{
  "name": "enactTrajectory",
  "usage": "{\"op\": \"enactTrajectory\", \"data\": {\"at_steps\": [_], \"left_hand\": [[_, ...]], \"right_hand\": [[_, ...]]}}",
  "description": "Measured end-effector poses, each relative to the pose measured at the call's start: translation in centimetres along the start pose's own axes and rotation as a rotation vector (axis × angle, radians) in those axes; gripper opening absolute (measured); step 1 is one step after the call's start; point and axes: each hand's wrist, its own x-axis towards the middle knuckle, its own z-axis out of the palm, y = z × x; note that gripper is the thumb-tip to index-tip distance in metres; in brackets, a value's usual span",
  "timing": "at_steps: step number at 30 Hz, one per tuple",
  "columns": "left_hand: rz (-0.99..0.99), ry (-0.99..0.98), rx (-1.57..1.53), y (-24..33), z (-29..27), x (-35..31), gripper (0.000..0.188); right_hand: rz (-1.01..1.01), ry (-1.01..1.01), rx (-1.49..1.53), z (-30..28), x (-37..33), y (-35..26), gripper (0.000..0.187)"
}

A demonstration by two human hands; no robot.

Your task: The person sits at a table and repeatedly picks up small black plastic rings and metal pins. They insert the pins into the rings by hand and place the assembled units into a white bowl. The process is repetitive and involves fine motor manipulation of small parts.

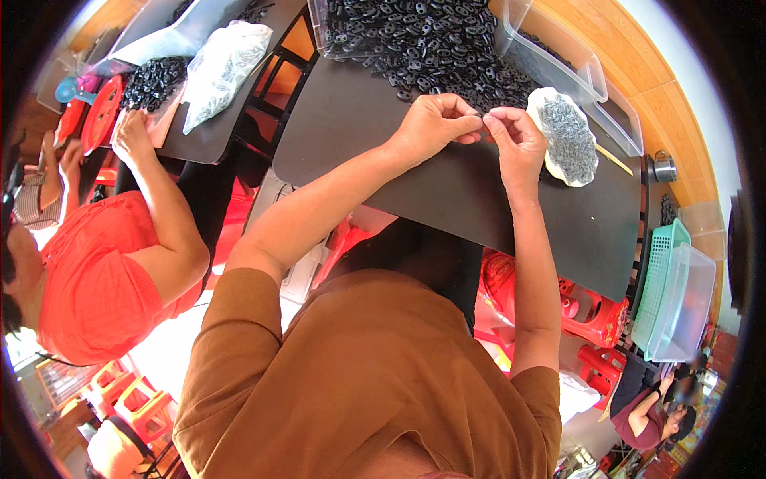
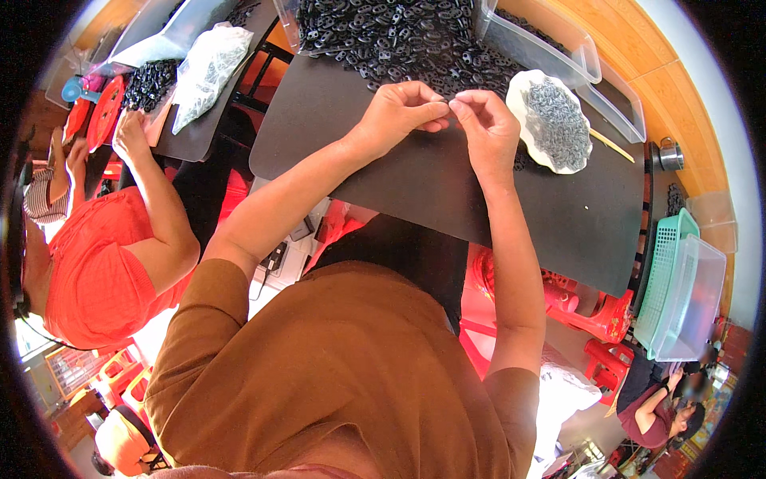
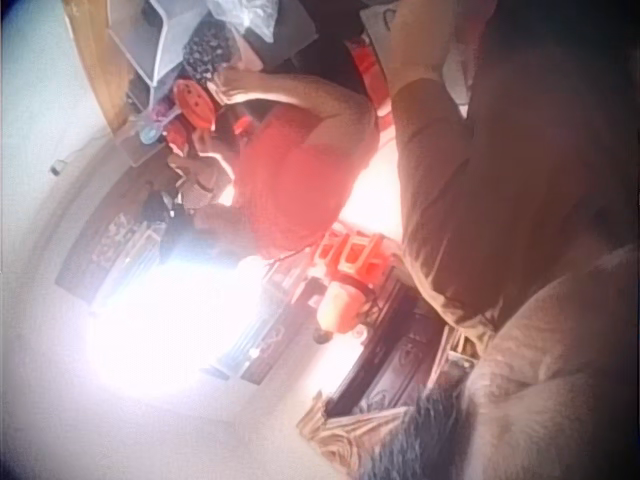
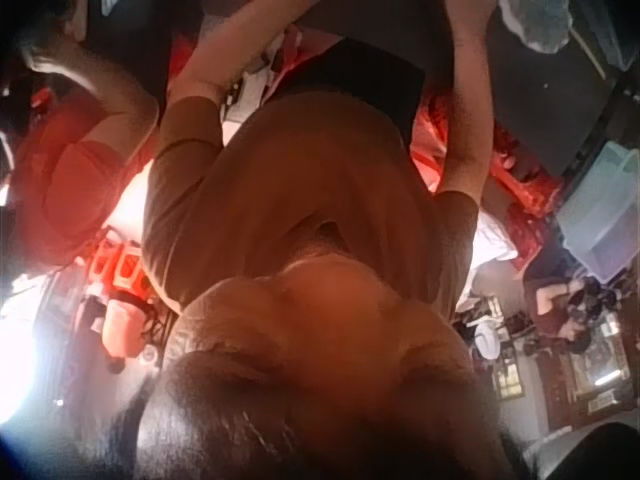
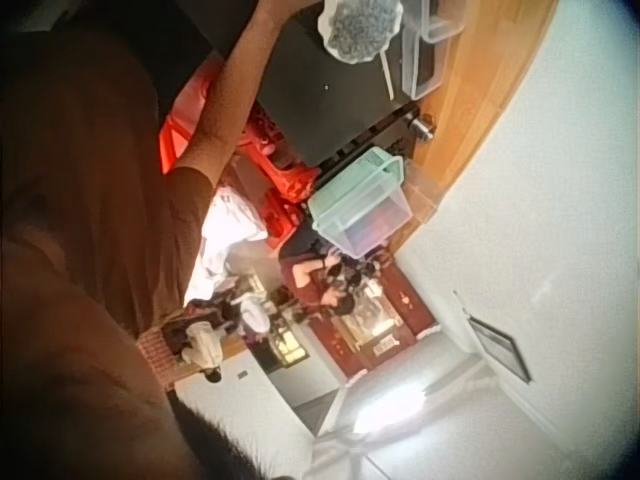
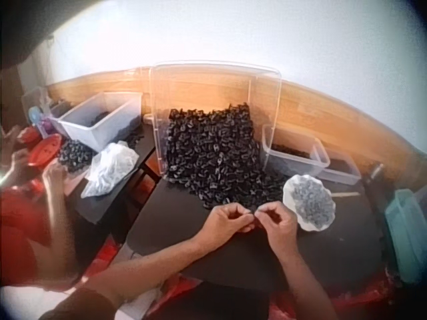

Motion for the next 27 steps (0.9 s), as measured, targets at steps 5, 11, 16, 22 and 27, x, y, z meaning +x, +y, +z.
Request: {"op": "enactTrajectory", "data": {"at_steps": [5,11,16,22,27], "left_hand": [[-0.013,-0.012,-0.044,-0.15,-0.08,-0.12,0.010],[-0.001,-0.003,-0.107,0.01,0.09,-0.25,0.009],[-0.003,0.003,-0.115,-0.05,0.22,-0.08,0.010],[-0.005,0.002,-0.151,-0.22,0.14,-0.06,0.010],[-0.027,0.012,-0.175,-0.26,0.26,-0.18,0.008]], "right_hand": [[0.010,0.009,-0.018,0.18,-0.14,-0.26,0.008],[-0.017,0.063,0.001,0.67,-0.31,-0.85,0.008],[-0.051,0.075,-0.072,0.52,-0.34,-0.75,0.010],[-0.104,0.049,-0.071,0.60,-0.16,-0.52,0.008],[-0.149,0.044,-0.100,0.52,-0.11,-0.33,0.005]]}}
